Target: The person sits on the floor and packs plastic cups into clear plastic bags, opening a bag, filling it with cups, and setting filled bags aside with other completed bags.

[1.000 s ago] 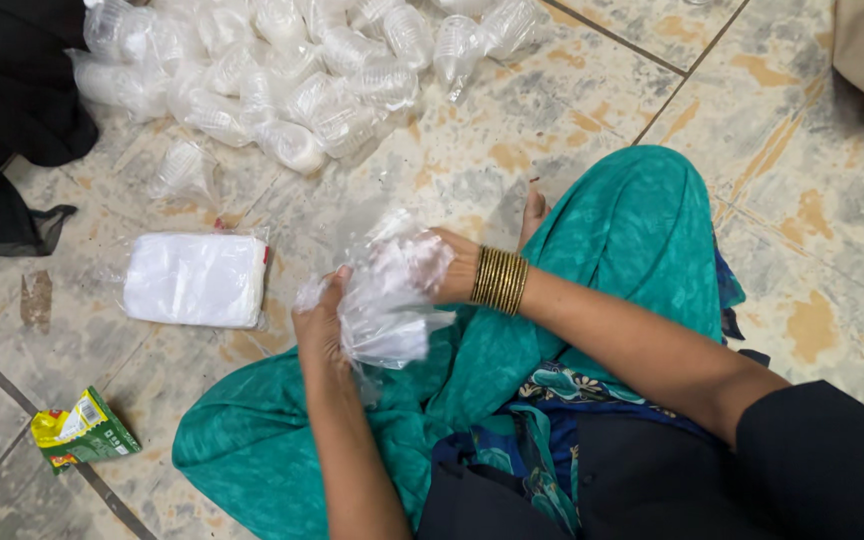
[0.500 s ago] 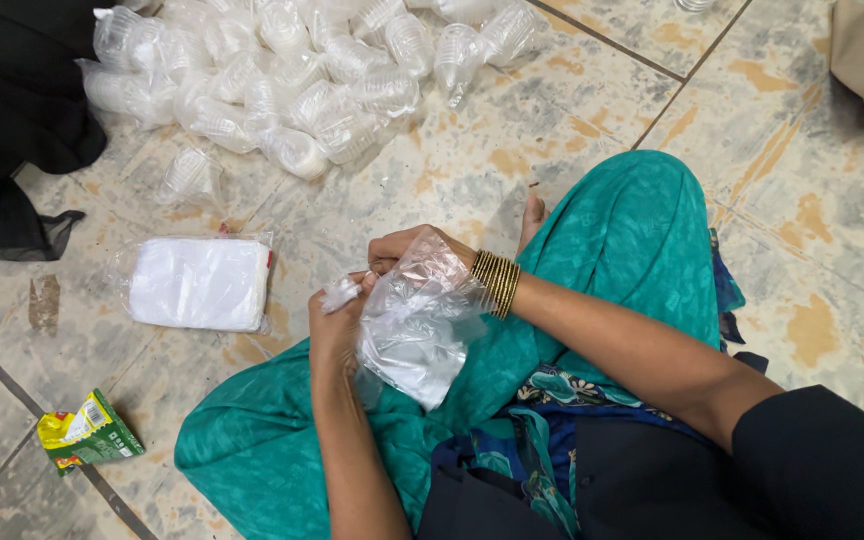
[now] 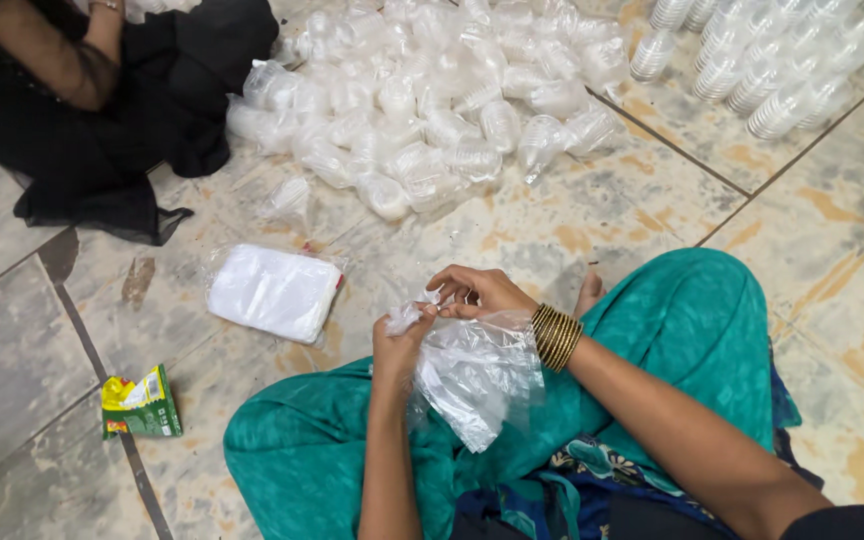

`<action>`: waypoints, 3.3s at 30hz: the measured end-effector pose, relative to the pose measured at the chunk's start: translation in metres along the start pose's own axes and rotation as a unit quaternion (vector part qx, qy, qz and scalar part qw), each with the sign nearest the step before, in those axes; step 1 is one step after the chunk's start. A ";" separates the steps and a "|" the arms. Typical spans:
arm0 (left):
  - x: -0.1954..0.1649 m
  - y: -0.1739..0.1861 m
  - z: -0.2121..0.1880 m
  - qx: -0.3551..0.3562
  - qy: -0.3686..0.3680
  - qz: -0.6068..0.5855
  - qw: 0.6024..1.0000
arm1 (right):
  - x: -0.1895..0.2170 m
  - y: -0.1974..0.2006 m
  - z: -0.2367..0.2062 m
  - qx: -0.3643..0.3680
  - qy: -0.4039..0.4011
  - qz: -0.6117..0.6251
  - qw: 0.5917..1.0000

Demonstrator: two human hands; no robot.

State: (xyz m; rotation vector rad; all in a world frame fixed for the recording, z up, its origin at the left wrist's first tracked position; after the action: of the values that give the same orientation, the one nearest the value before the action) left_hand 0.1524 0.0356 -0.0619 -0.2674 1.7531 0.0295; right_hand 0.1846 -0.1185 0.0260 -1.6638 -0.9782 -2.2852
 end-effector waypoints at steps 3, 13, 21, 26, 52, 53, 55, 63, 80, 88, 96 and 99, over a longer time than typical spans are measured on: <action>-0.004 0.002 -0.003 -0.019 -0.023 0.039 0.999 | -0.010 0.000 -0.001 0.006 -0.022 0.000 1.000; -0.082 -0.021 -0.038 -0.074 -0.271 0.320 0.905 | 0.019 -0.006 -0.015 -0.111 0.116 -0.212 0.964; -0.083 -0.046 -0.067 -0.054 -0.292 0.482 0.825 | 0.006 -0.018 -0.016 -0.079 0.074 -0.275 0.955; -0.073 -0.029 -0.049 -0.075 -0.318 0.356 0.876 | 0.019 -0.008 -0.021 -0.106 0.100 -0.287 0.947; -0.093 -0.003 -0.047 -0.120 -0.303 0.356 0.876 | -0.007 0.007 -0.016 -0.088 0.040 -0.199 0.975; -0.091 -0.005 -0.042 -0.114 -0.299 0.379 0.868 | -0.007 0.009 -0.016 -0.086 0.041 -0.212 0.973; -0.072 0.009 -0.025 -0.121 -0.210 0.344 0.907 | -0.003 0.010 -0.018 -0.079 0.061 -0.244 0.965; 0.008 0.014 -0.011 -0.033 0.096 -0.063 0.993 | 0.017 -0.038 -0.022 0.064 0.156 -0.327 0.930; -0.023 -0.004 -0.023 0.017 -0.036 0.087 0.995 | -0.003 -0.006 -0.013 0.030 0.019 0.066 0.997; -0.024 0.009 -0.023 -0.028 -0.099 0.205 0.973 | -0.013 -0.014 -0.016 -0.010 -0.018 -0.027 0.999; -0.021 0.009 -0.014 -0.041 -0.134 0.358 0.923 | 0.003 -0.043 -0.026 -0.095 0.131 -0.313 0.936; -0.038 -0.011 -0.030 -0.045 -0.236 0.424 0.873 | -0.015 -0.046 -0.021 -0.075 0.091 -0.321 0.940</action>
State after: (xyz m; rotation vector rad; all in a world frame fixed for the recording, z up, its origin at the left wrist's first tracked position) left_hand 0.1320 0.0256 -0.0174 0.4354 1.2561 0.7526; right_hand 0.1519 -0.0988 -0.0096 -1.2623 -1.5051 -2.9148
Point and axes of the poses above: each hand's wrist, its own z-axis towards the middle knuckle, its own y-axis out of the back of the hand, x = y × z, the point moved 10 cm from there along z, towards the middle knuckle, and after that the axes turned 3 degrees about -z, right-handed, at the moved point
